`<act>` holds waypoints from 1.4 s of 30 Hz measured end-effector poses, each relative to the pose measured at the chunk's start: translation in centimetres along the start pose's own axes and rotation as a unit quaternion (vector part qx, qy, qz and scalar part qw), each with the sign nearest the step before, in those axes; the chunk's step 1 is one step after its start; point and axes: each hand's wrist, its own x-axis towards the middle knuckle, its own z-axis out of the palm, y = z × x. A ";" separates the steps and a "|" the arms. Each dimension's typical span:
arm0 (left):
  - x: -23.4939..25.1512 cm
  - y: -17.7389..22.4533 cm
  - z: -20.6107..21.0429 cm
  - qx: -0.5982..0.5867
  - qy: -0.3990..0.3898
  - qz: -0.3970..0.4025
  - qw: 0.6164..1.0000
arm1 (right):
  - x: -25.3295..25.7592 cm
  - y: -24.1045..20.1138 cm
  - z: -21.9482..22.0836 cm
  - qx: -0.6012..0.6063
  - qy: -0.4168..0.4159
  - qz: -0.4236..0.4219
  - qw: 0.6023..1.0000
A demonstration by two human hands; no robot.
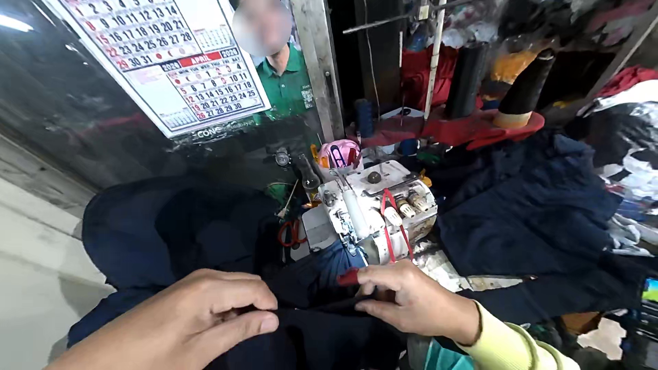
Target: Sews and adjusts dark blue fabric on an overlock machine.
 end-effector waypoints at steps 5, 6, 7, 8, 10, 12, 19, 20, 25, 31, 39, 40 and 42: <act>1.8 0.6 -0.3 0.062 0.023 -0.016 0.998 | -0.6 0.7 -0.7 -0.040 0.010 -0.023 0.999; 2.2 0.8 -0.2 0.081 0.027 -0.022 0.996 | -0.6 1.1 -0.8 -0.036 0.011 -0.024 0.999; 2.6 1.1 -0.4 0.101 0.026 -0.030 0.994 | -0.6 1.5 -1.0 -0.021 0.013 -0.023 0.999; 2.8 1.6 -0.6 0.121 0.022 -0.037 0.992 | -0.9 1.7 -1.1 0.002 0.018 -0.015 1.000; 3.0 2.7 -1.3 0.154 0.013 -0.045 0.987 | -1.8 2.0 -1.3 0.045 0.030 0.009 0.999; 3.3 2.9 -1.6 0.167 0.005 -0.051 0.985 | -3.0 2.1 -0.8 0.021 0.032 0.009 0.999; 6.0 3.9 -2.3 0.234 -0.022 -0.039 0.971 | -6.0 0.8 1.3 -0.161 0.134 -0.059 0.976; 6.5 3.9 -1.9 0.250 -0.018 -0.041 0.967 | -6.1 1.0 1.6 -0.168 0.163 -0.050 0.971; 8.2 0.9 0.8 0.288 0.022 -0.083 0.954 | -5.6 1.3 2.3 -0.121 0.115 0.080 0.983; 8.7 -3.2 4.7 0.254 0.047 -0.109 0.960 | -4.8 0.5 1.1 0.099 0.064 0.093 0.989; 7.0 0.8 3.1 0.149 -0.082 -0.073 0.983 | -9.8 -1.0 2.5 0.151 0.090 0.208 0.962; 7.3 -0.1 3.4 0.151 -0.084 -0.074 0.982 | -9.7 -0.1 2.7 0.207 0.076 0.212 0.952; 8.3 -2.0 2.6 0.178 -0.059 -0.077 0.979 | -8.0 1.7 2.7 0.272 0.050 0.193 0.942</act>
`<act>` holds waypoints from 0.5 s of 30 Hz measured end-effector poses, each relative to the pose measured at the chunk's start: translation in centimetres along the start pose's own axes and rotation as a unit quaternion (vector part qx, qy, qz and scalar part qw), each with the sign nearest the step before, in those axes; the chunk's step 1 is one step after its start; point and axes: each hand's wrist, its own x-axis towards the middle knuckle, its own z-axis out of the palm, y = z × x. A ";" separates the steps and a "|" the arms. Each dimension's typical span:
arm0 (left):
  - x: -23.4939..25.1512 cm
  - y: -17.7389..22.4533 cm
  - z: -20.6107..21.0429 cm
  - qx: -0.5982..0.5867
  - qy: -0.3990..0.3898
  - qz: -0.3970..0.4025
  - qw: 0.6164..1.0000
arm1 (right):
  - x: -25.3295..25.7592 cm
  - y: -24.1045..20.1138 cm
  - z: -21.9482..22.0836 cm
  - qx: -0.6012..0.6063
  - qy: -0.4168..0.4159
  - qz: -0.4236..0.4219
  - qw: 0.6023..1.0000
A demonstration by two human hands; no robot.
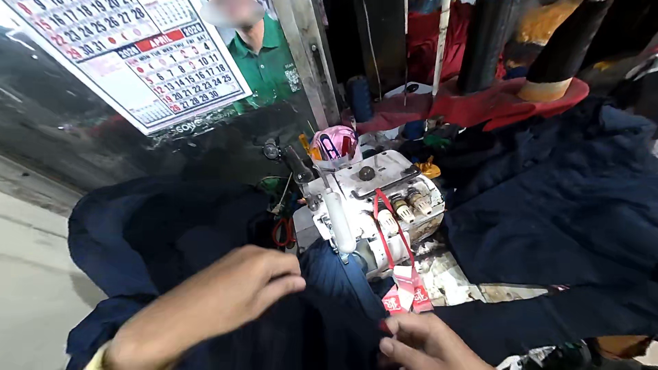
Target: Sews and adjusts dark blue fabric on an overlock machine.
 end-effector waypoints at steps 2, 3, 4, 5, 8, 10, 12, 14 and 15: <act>1.1 -0.8 -2.5 0.031 0.021 -0.006 0.999 | 3.4 0.1 -0.9 0.020 -0.031 -0.028 0.999; 1.3 -0.7 -3.8 0.041 0.029 -0.004 0.999 | 5.0 -0.1 -1.5 0.033 -0.054 -0.036 0.997; 1.3 -0.4 -4.9 0.045 0.032 -0.001 0.998 | 6.3 -0.2 -2.0 0.049 -0.076 -0.041 0.995; 1.3 -0.1 -5.7 0.038 0.029 -0.001 0.999 | 7.2 -0.3 -2.4 0.059 -0.092 -0.046 0.993; 1.4 0.5 -4.9 0.031 0.033 0.001 0.999 | 8.7 -0.4 -3.1 0.052 -0.123 -0.061 0.989; 1.5 0.7 -3.0 0.017 0.028 0.003 0.999 | 8.9 -0.2 -3.4 0.045 -0.136 -0.057 0.988; 1.6 1.1 -1.1 -0.008 0.007 -0.001 1.000 | 8.9 -0.2 -3.8 0.041 -0.143 -0.050 0.988; 1.8 1.5 0.2 -0.023 -0.012 -0.004 1.000 | 8.8 -0.1 -3.9 0.034 -0.146 -0.052 0.987; 2.0 1.7 0.7 -0.030 -0.019 -0.001 0.999 | 8.9 -0.1 -4.0 0.028 -0.146 -0.054 0.987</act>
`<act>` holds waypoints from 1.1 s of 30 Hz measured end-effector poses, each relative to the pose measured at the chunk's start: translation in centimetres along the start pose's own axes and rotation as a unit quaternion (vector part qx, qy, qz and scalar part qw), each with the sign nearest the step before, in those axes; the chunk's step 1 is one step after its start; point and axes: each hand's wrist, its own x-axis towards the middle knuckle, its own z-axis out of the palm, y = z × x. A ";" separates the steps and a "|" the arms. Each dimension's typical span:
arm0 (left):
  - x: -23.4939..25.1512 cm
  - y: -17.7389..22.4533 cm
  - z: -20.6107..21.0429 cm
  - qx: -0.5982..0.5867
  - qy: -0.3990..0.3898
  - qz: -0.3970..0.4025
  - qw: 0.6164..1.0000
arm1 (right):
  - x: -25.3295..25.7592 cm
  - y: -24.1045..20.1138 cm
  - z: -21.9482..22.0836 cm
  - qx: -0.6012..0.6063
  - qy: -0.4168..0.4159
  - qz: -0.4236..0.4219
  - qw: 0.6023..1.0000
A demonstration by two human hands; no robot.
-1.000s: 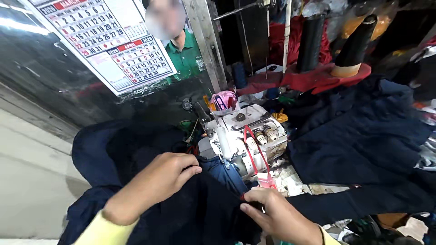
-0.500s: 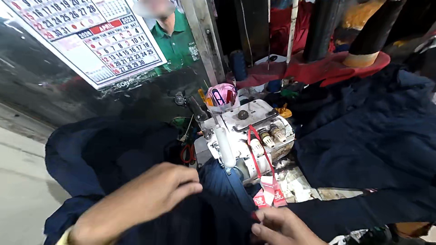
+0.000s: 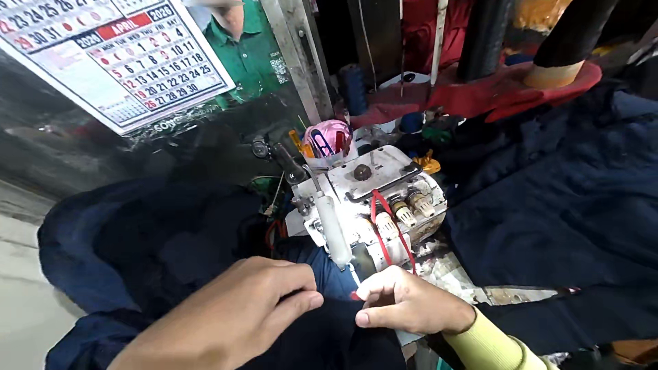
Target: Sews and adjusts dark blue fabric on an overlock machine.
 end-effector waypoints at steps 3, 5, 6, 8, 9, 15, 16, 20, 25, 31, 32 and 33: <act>0.4 1.1 1.9 -0.025 -0.011 0.009 1.000 | -0.2 0.2 -0.1 -0.021 0.013 0.010 1.000; 0.0 0.9 3.3 -0.041 0.003 0.005 0.999 | -0.4 0.2 -0.1 -0.035 0.019 0.010 0.999; -0.6 0.2 3.4 -0.050 0.019 -0.003 0.999 | -0.6 0.2 -0.1 -0.040 0.021 0.009 0.999; -3.2 -2.0 1.8 -0.078 0.093 -0.026 0.992 | -0.9 0.2 0.4 -0.039 0.034 0.017 0.999; -4.9 -3.1 0.5 -0.091 0.144 -0.046 0.984 | -1.0 0.2 0.7 -0.031 0.046 0.024 0.998; -7.5 -6.0 3.8 -0.074 0.330 -0.124 0.933 | -0.9 -0.1 2.5 -0.012 0.118 0.038 0.992; -6.8 -6.7 5.8 -0.076 0.318 -0.104 0.939 | -0.9 -0.2 2.7 -0.023 0.123 0.038 0.991; -4.0 -8.8 10.6 -0.045 0.323 -0.070 0.943 | -1.0 -0.9 3.3 -0.065 0.146 0.061 0.985; -2.9 -8.7 12.3 0.059 0.370 -0.050 0.926 | -1.2 -0.9 4.1 -0.066 0.179 0.063 0.980; -2.4 -10.4 12.7 0.130 0.412 -0.046 0.901 | -1.1 -1.2 4.9 -0.081 0.182 0.081 0.977; -2.6 -10.4 12.2 0.138 0.407 -0.045 0.902 | -1.1 -1.1 4.8 -0.082 0.182 0.084 0.976; -2.8 -10.4 11.8 0.145 0.398 -0.042 0.905 | -1.2 -1.0 4.8 -0.084 0.183 0.083 0.976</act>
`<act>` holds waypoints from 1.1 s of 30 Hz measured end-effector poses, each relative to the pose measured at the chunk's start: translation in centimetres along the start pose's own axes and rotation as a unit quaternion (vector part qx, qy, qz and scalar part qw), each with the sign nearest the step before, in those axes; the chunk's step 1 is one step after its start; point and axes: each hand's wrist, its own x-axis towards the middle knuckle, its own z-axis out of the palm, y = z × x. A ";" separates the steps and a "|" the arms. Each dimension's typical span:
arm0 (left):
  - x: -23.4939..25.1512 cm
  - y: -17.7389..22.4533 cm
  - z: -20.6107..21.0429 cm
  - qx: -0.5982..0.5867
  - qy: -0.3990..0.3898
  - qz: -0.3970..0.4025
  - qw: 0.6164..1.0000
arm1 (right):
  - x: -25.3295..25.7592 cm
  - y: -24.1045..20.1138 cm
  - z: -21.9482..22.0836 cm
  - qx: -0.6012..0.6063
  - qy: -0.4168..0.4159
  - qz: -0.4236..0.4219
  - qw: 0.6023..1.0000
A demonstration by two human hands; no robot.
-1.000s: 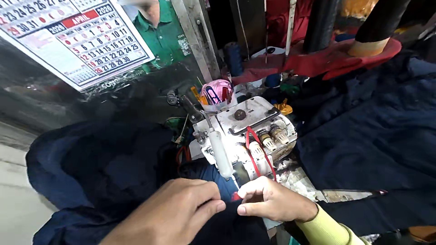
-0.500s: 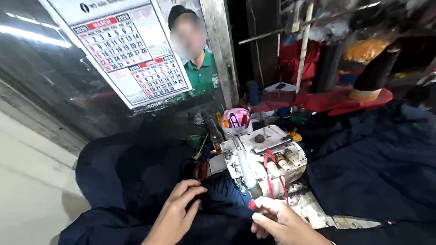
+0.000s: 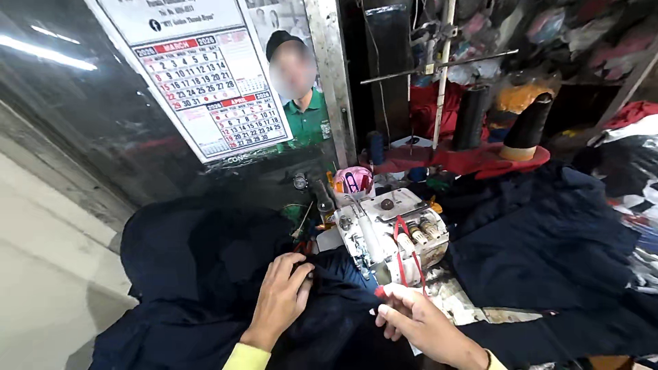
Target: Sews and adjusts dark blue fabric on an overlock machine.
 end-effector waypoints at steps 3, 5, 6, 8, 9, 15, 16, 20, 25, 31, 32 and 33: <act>0.7 -0.3 -0.1 -0.012 -0.041 0.013 0.999 | -0.3 0.1 0.4 0.005 0.010 -0.005 1.000; 1.9 -0.4 -1.2 -0.056 -0.059 0.015 0.997 | -0.9 0.0 1.1 0.015 0.032 -0.012 0.999; 2.9 -0.1 -2.8 -0.090 -0.069 0.014 0.993 | -1.5 -0.2 1.4 0.018 0.051 -0.009 0.999; 5.4 1.2 -8.0 -0.178 -0.107 0.005 0.978 | -3.2 -0.7 2.1 0.028 0.084 0.022 0.996; 6.5 2.2 -10.9 -0.230 -0.132 0.011 0.964 | -3.9 -0.8 2.6 0.032 0.084 0.049 0.995; 11.3 14.5 -16.2 -0.313 -0.432 0.138 0.834 | -0.9 -6.2 9.2 -0.012 -0.072 0.053 0.996; 11.6 15.1 -15.9 -0.296 -0.474 0.147 0.816 | -0.3 -5.8 9.2 -0.017 -0.089 0.008 0.996; 11.1 11.0 -17.8 -0.200 -0.498 0.060 0.842 | -0.3 0.1 5.8 -0.158 -0.114 -0.056 0.979; 10.9 9.2 -16.9 -0.205 -0.475 0.043 0.855 | -1.7 -0.7 4.8 -0.165 0.100 -0.222 0.956; 11.9 9.0 -17.7 -0.022 -0.421 0.099 0.901 | -1.3 -1.3 2.1 -0.283 0.013 -0.259 0.923; 11.5 8.9 -17.6 -0.011 -0.429 0.101 0.898 | -1.6 -1.1 1.7 -0.284 0.011 -0.260 0.923; 11.0 8.9 -17.3 -0.005 -0.432 0.111 0.895 | -1.7 -0.9 1.4 -0.286 0.004 -0.258 0.923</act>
